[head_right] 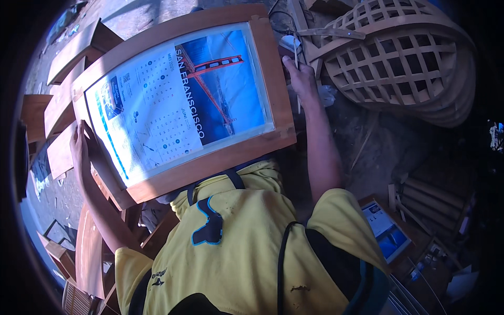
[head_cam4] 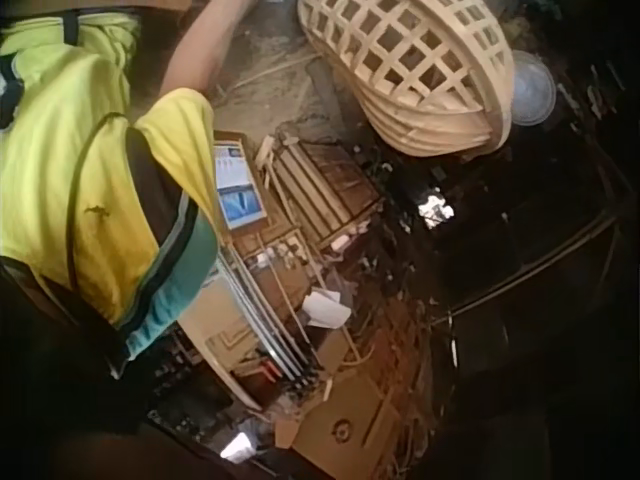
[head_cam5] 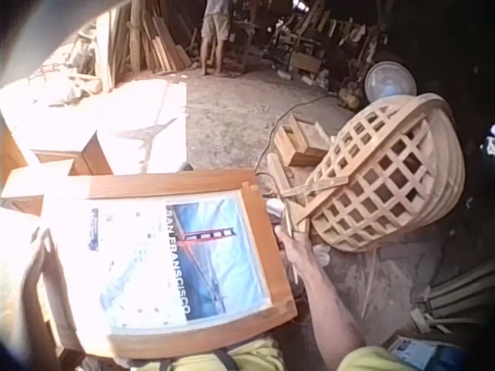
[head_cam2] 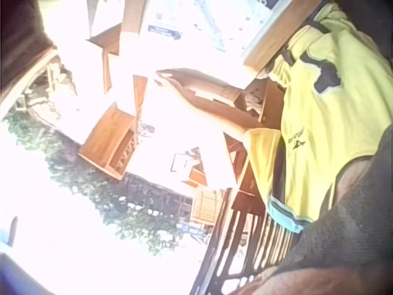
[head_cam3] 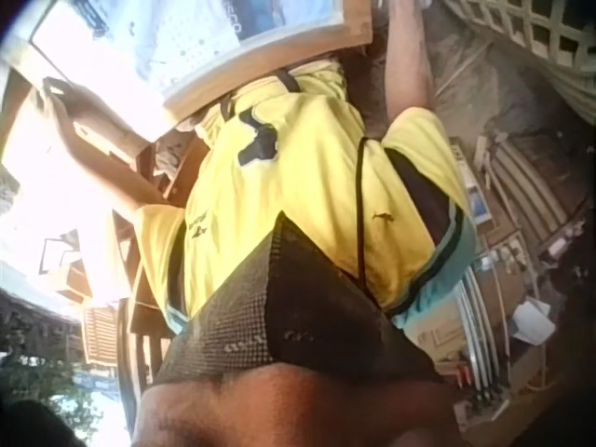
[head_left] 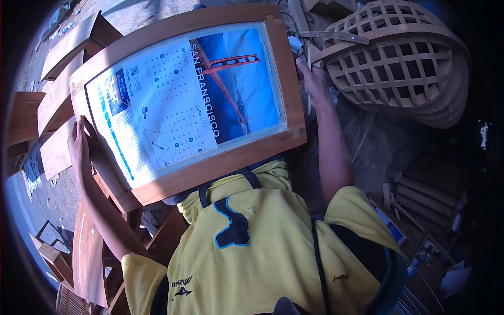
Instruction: The person applies adhesive to the edges of a wooden frame using a small wooden stick and then smooths the adhesive along the inner and outer edges of the frame by hand.
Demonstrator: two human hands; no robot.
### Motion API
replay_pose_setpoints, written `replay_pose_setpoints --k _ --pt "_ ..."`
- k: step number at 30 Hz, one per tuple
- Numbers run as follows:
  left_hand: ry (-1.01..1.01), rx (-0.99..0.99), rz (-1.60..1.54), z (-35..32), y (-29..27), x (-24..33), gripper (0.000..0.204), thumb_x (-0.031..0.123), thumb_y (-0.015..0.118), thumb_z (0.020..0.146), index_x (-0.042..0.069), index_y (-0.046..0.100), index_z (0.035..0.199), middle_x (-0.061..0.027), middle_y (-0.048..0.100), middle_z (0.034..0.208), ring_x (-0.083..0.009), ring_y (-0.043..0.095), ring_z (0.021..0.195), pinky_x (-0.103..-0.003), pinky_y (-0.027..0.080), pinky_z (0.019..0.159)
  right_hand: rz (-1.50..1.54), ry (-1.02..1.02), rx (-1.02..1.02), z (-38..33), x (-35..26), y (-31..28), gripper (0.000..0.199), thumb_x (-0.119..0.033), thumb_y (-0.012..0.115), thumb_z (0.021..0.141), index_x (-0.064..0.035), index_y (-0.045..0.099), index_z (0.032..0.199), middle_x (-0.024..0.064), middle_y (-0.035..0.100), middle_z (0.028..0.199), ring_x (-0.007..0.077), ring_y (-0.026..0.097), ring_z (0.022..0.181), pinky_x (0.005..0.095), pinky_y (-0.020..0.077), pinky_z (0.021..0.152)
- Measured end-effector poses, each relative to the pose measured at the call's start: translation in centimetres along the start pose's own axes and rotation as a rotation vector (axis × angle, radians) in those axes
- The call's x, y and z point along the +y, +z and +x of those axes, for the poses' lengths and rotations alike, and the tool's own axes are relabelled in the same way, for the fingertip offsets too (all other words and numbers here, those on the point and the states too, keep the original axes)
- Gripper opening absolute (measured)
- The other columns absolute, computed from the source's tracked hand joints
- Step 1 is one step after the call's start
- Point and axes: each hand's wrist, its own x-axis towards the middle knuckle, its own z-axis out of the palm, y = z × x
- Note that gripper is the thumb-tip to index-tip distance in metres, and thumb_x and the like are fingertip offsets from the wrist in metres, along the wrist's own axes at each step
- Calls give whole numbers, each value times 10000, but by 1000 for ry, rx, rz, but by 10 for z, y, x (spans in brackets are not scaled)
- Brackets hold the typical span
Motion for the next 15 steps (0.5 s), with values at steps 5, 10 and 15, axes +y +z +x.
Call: replay_pose_setpoints --k 5,10,15 --pt "-116 -66 -88 14 2 -7 651 512 544 1053 25 539 1486 -154 581 1473 -226 511 1366 -351 366 1145 9 129 -34 -18 -23 10 403 -493 696 965 -93 743 975 -63 605 735 38 449 535 250 297 463" --pt "-100 -20 -301 7 -4 -6 599 438 599 1043 13 557 1463 -165 582 1467 -262 495 1384 -401 352 1160 -125 64 31 -11 -19 13 443 -446 655 1001 -16 750 951 -21 554 719 125 489 667 361 408 636" --pt "48 154 -593 -45 -25 18 480 337 593 1069 14 572 1423 -100 638 1375 -173 539 1324 -330 381 1121 93 -176 112 -43 -71 13 401 -411 676 1007 -16 741 1027 10 674 867 84 572 684 294 461 624"
